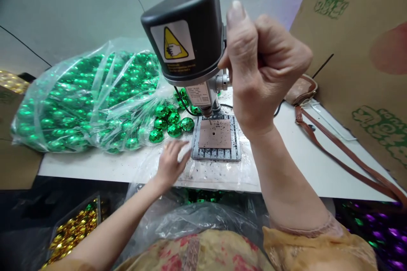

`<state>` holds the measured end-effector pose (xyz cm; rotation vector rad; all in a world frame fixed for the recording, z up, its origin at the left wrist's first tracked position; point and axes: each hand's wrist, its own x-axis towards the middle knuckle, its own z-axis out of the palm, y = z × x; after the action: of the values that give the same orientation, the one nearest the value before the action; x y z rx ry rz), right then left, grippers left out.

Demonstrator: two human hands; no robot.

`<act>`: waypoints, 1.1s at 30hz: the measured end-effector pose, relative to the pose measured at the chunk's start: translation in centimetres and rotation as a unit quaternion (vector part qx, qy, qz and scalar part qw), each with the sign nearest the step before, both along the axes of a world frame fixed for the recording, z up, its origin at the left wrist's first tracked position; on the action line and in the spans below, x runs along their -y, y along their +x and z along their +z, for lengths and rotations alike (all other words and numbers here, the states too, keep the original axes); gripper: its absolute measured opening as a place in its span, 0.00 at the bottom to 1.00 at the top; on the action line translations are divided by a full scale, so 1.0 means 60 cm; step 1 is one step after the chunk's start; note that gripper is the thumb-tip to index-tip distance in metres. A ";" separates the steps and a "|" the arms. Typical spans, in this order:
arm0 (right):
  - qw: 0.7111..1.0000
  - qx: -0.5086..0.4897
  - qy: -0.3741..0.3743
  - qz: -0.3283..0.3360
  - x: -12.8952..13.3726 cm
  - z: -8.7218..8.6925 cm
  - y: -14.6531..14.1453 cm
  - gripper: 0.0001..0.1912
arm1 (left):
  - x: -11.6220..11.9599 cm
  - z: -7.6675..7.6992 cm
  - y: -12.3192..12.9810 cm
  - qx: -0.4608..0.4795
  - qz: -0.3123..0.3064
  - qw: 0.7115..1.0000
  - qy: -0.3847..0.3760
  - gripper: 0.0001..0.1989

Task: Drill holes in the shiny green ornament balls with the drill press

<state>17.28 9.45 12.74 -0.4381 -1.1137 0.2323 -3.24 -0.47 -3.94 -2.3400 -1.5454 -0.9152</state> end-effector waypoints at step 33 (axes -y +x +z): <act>0.999 0.033 -0.006 -0.042 0.002 -0.006 -0.006 0.20 | -0.148 -0.039 0.045 0.437 -0.079 0.860 -0.251 0.29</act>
<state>16.91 9.30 12.38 -0.5062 -1.1556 0.1518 -0.54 8.41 -6.29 -2.5546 -2.1156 -2.0414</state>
